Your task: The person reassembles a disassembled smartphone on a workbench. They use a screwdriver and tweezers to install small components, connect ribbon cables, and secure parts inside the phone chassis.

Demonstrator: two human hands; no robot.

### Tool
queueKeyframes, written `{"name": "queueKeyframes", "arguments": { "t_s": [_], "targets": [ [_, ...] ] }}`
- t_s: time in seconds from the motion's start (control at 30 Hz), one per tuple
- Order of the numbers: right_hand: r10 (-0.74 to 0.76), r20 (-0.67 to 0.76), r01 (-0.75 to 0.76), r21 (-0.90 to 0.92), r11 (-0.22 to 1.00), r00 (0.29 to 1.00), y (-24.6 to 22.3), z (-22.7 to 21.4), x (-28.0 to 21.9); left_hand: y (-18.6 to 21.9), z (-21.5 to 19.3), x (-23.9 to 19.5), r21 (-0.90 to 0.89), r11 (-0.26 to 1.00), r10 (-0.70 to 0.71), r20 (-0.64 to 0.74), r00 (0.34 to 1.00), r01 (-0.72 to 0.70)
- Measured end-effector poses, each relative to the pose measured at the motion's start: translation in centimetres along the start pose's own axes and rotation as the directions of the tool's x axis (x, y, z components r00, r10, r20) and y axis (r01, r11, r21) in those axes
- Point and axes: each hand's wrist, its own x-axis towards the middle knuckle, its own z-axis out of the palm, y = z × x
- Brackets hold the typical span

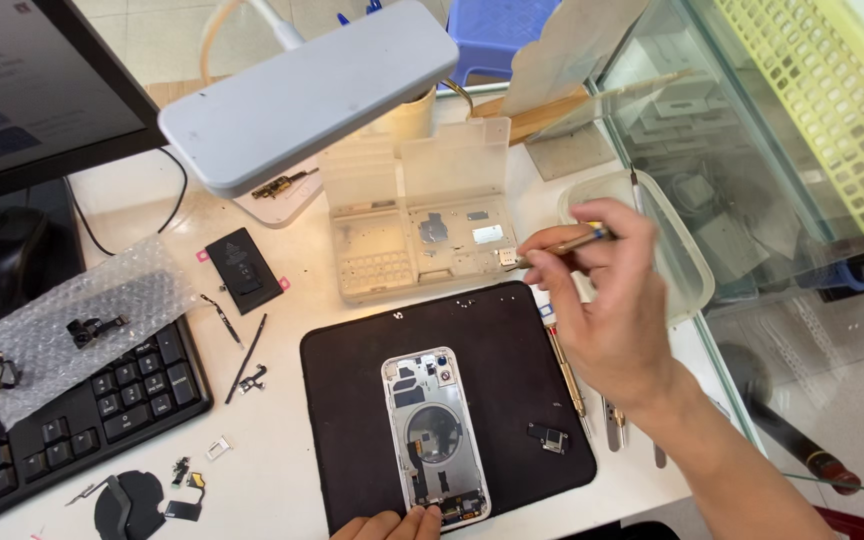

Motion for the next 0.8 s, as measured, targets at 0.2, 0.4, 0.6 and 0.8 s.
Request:
{"name": "queueKeyframes", "arguments": {
  "t_s": [0.2, 0.4, 0.6, 0.8],
  "targets": [
    [-0.005, 0.026, 0.006, -0.061, 0.998, 1.0, 0.7, 1.6, 0.7, -0.3, 0.3, -0.2, 0.008, 1.0, -0.027, -0.018, 0.999, 0.027],
    [-0.05, 0.075, 0.061, -0.149, 0.987, 0.996, 2.0, 2.2, 0.8, -0.2, 0.3, -0.2, 0.005, 0.999, -0.031, -0.02, 0.999, 0.031],
    [-0.041, 0.096, 0.058, -0.175, 0.983, 0.994, 2.7, 2.4, 0.5, 0.1, 0.4, -0.3, -0.003, 1.0, -0.027, -0.025, 0.999, 0.027],
    [-0.094, 0.129, 0.12, -0.213, 0.97, 0.987, 3.0, 2.8, 0.6, 0.0, 0.1, -1.0, -0.007, 0.999, -0.045, -0.027, 0.999, 0.044]
  ]
}}
